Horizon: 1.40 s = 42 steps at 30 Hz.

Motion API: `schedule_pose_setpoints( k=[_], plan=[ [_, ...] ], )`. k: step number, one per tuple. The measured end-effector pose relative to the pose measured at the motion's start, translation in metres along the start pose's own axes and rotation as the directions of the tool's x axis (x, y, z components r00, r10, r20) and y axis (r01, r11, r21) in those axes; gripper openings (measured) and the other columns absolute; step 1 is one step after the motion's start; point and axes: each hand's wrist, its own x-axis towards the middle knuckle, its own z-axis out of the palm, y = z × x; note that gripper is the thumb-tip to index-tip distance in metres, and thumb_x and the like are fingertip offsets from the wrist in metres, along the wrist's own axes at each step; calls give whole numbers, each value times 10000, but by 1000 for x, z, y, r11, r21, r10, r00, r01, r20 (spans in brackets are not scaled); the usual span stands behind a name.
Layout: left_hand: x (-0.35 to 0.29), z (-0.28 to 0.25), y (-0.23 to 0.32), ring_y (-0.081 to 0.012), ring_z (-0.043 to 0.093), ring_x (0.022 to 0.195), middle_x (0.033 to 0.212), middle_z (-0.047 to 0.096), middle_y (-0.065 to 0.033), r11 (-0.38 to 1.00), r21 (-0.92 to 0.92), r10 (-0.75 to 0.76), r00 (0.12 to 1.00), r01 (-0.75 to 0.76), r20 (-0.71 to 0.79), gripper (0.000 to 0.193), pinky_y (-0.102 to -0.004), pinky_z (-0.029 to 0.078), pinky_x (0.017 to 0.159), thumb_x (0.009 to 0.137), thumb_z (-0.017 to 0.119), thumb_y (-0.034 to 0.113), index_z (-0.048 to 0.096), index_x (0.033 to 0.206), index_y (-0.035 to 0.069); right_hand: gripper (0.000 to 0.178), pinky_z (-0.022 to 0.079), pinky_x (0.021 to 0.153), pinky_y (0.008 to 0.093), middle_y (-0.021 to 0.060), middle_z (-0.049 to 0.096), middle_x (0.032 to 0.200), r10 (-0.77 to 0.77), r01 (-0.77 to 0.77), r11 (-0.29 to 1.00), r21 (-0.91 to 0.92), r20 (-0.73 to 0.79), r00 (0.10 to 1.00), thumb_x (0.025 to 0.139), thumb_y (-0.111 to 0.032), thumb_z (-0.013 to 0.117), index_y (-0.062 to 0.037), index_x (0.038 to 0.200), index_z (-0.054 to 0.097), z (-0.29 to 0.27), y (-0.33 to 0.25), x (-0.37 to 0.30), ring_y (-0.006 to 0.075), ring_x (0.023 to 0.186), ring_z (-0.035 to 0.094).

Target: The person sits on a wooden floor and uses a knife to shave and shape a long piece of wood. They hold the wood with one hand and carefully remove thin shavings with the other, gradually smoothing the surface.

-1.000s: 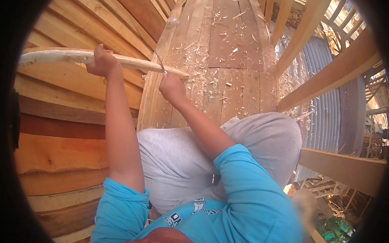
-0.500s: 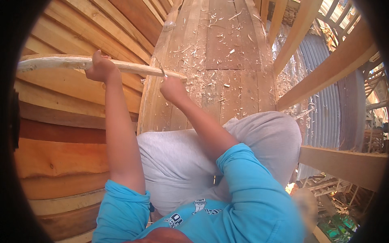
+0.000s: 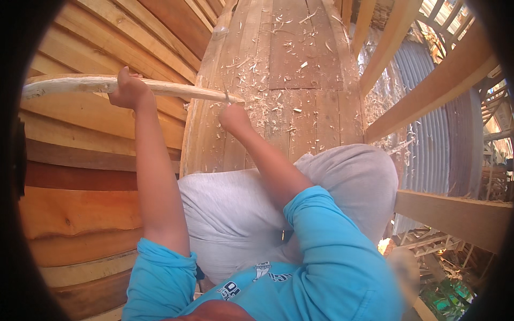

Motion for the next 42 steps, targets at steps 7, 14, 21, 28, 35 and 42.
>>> schedule_pose_setpoints(
  k=[7,14,21,28,35,42],
  plan=[
    [8,-9,-6,-174,481,557,688,514,-85,999,46,-28,1000,28,-6,144,-314,415,502,756,604,10,485,819,-41,403,537,821,499,288,679,999,42,-42,999,-9,9,999,1005,-221,397,74,959,667,-3,3,-12,432,963,666],
    [8,-4,-7,-172,484,550,659,515,-87,1000,17,-9,1000,9,19,120,-301,408,503,756,587,-10,486,813,-43,400,527,896,459,280,672,1076,201,-203,969,144,30,979,975,-234,437,88,1034,667,-7,6,4,407,1043,654],
    [12,-9,-12,-178,502,555,665,520,-92,1000,17,-5,1000,5,31,116,-310,419,511,756,585,-15,498,826,-46,394,518,898,473,302,665,1057,114,-116,993,11,103,988,949,-187,403,104,1016,660,-6,17,8,434,1005,652],
    [4,0,-7,-180,513,562,670,526,-97,1000,1,-12,1000,12,28,116,-310,438,524,754,591,-10,494,810,-41,405,530,870,466,275,674,1067,96,-97,995,5,62,993,970,-205,385,79,1022,670,-5,13,12,411,966,670],
    [7,-3,-10,-182,508,557,665,523,-91,1000,0,-13,1000,13,17,114,-316,438,542,743,597,-4,495,786,-30,374,519,923,458,261,656,1160,195,-200,975,99,57,979,930,-176,429,57,1077,682,-5,11,12,405,1070,643],
    [15,-9,-15,-185,501,549,670,521,-88,999,35,-8,1000,9,-11,125,-325,431,545,735,604,3,498,789,-37,380,517,931,439,258,657,1162,239,-255,957,137,126,963,887,-220,500,36,1104,679,-3,10,8,391,1088,639]
  ],
)
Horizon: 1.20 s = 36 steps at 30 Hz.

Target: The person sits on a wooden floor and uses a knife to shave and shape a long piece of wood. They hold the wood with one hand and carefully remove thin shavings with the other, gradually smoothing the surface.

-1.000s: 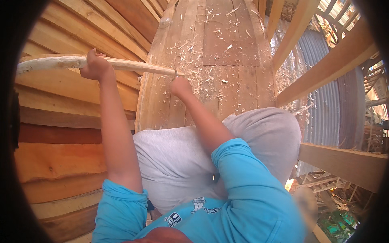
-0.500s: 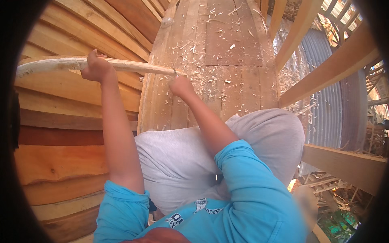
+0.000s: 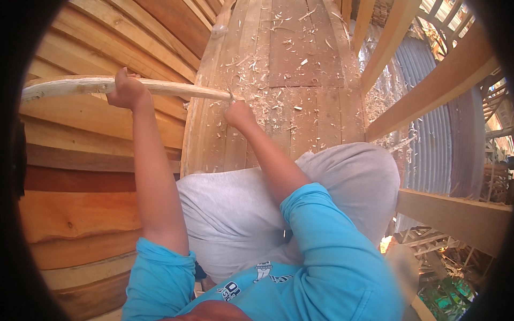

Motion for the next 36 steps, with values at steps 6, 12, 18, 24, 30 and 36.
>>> schedule_pose_setpoints(
  k=[6,12,18,24,30,36],
  plan=[
    [-5,2,3,-181,503,556,685,530,-90,999,-15,-33,999,33,16,127,-321,429,527,748,600,-4,503,817,-45,391,524,920,424,261,653,1169,-75,87,982,-167,77,994,876,-231,501,44,1084,686,-4,6,9,380,1084,646],
    [0,-3,2,-183,518,567,697,544,-101,1000,-31,8,1000,-7,23,136,-311,431,514,761,605,0,498,830,-50,398,523,923,414,264,650,1176,10,10,996,-92,216,976,877,-236,491,41,1080,692,-20,-10,-2,375,1085,647],
    [-3,0,4,-189,532,559,676,546,-100,1000,-3,10,1000,-10,16,105,-315,454,520,763,608,-9,513,791,-44,398,518,942,418,257,652,1182,6,0,998,-65,89,996,874,-231,495,36,1095,690,-18,-10,-4,381,1100,641],
    [-5,1,4,-190,545,551,676,561,-110,1000,-15,23,1000,-23,14,86,-325,486,519,775,622,-21,542,781,-50,379,516,945,438,252,651,1191,-81,97,978,-186,95,992,864,-212,515,39,1087,693,-16,-5,5,381,1116,636],
    [-2,3,-3,-193,548,544,679,575,-124,998,-54,27,1000,-26,16,94,-320,483,519,776,628,-16,554,794,-70,369,519,937,434,257,658,1172,-51,64,981,-181,75,996,859,-204,533,40,1084,693,-8,6,23,379,1111,641],
    [-3,0,-2,-199,544,534,619,552,-113,999,-26,23,1000,-22,19,112,-337,491,524,773,636,-5,542,734,-51,379,518,945,433,248,665,1168,-8,12,987,-161,20,1000,872,-219,526,33,1106,687,4,10,14,376,1113,642]
  ],
)
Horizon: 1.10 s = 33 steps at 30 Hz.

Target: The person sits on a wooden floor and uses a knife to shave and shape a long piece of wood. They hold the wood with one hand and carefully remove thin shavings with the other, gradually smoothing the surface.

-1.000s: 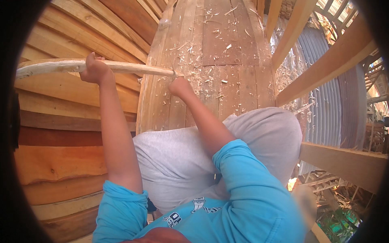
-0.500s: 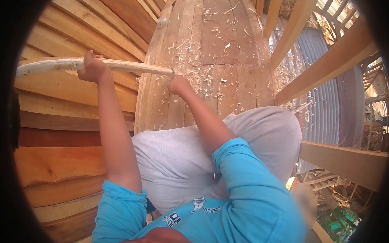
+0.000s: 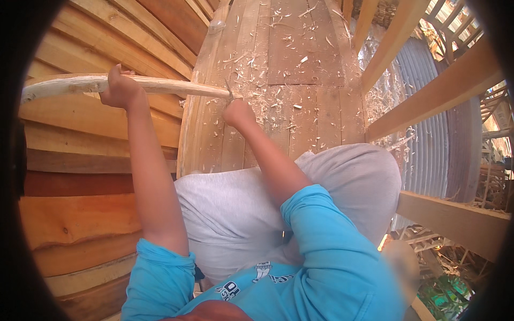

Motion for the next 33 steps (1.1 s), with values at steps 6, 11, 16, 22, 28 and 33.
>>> schedule_pose_setpoints(
  k=[6,11,16,22,28,33],
  plan=[
    [3,-1,-1,-178,537,581,685,569,-104,999,-7,-38,999,38,7,94,-309,432,551,751,603,-23,534,803,-58,397,510,958,435,241,668,1163,-29,31,998,-48,42,999,888,-231,511,32,1134,679,-8,0,1,379,1115,638],
    [3,-2,-1,-186,543,580,680,569,-103,999,15,-33,999,33,21,79,-310,435,556,764,601,-26,537,796,-58,408,506,962,435,255,666,1147,-59,65,993,-94,63,996,890,-234,504,44,1138,669,-5,0,13,381,1113,635],
    [-3,4,2,-187,545,572,677,567,-103,999,-23,-39,999,39,23,74,-309,436,556,771,599,-14,534,764,-49,419,502,966,431,253,669,1144,-21,23,998,-51,53,998,893,-254,503,36,1143,671,-7,7,11,372,1113,638],
    [-1,3,3,-191,549,546,681,579,-110,1000,8,-26,999,26,22,105,-317,429,557,771,610,11,525,793,-45,412,523,934,426,243,666,1163,39,-35,999,-40,99,994,907,-272,513,24,1146,672,-20,-6,-1,358,1098,651],
    [11,-3,-6,-194,556,539,687,589,-112,1000,20,1,999,-2,40,123,-323,442,558,765,614,4,523,832,-47,402,536,917,412,226,663,1190,48,-47,999,-27,53,997,903,-274,536,17,1141,677,-20,-15,-14,351,1097,657],
    [8,-1,-4,-196,559,545,688,589,-109,998,26,-56,998,55,38,104,-318,449,555,769,616,-3,527,804,-41,398,534,921,414,222,671,1178,77,-73,995,-67,63,995,906,-269,531,16,1139,680,-17,-12,-2,357,1099,656]
  ],
)
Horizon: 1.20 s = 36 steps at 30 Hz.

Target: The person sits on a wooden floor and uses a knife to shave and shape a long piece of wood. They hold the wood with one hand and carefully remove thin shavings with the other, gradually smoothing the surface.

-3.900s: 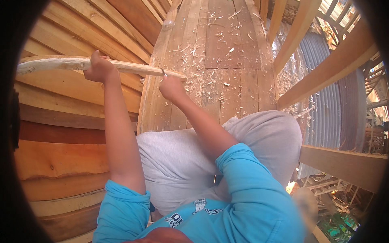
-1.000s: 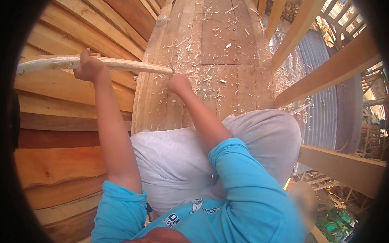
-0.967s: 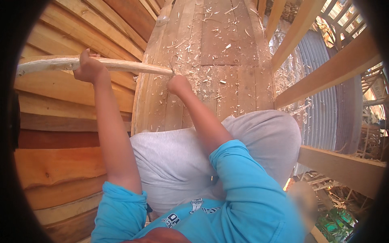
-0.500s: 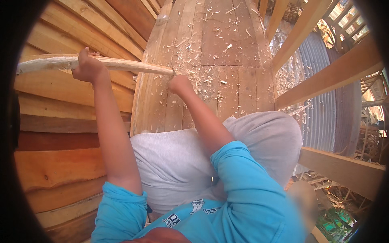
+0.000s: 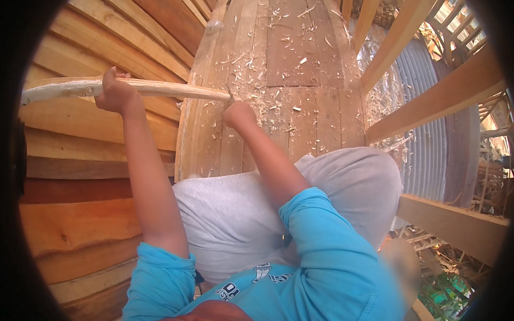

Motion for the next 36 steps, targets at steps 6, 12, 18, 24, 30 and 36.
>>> schedule_pose_setpoints(
  k=[6,12,18,24,30,36],
  plan=[
    [-5,6,6,-191,553,573,677,563,-94,1000,-24,19,1000,-19,3,83,-317,446,566,772,603,-12,524,785,-31,389,533,917,426,226,679,1154,6,-6,1000,-15,-6,1000,895,-243,522,27,1123,685,0,12,9,356,1078,665],
    [-8,4,6,-183,546,574,669,551,-89,999,-39,0,1000,1,14,81,-318,444,568,774,602,-15,523,777,-32,368,534,904,422,240,684,1117,-56,56,998,-18,-10,998,875,-211,525,25,1097,700,7,15,9,358,1058,669],
    [0,-6,0,-182,544,574,678,550,-89,1000,-27,12,1000,-12,0,87,-318,448,570,777,604,-16,524,796,-41,361,529,890,452,262,677,1092,-112,109,992,67,52,992,957,-182,428,46,1076,681,-14,-14,-40,388,1026,664],
    [-4,4,5,-176,526,565,648,539,-85,1000,-31,0,1000,-1,-14,94,-318,449,567,777,600,-14,524,816,-53,442,519,908,462,290,654,1117,-72,97,975,201,-128,989,1025,-268,361,67,1079,644,7,-14,-15,415,1037,651],
    [-8,6,9,-176,522,557,650,545,-96,1000,-19,-14,1000,14,-5,77,-308,439,547,778,598,-19,526,784,-44,447,514,924,454,281,645,1149,-90,87,993,84,39,995,1001,-266,391,86,1108,645,-14,-2,-7,418,1072,636],
    [-10,7,7,-179,510,528,662,557,-96,997,-71,16,1000,-16,-7,65,-306,428,531,781,593,-28,530,782,-43,397,516,872,491,300,669,1047,-19,54,947,315,-114,993,971,-221,433,98,1063,651,-8,-13,-15,439,996,650]
  ],
)
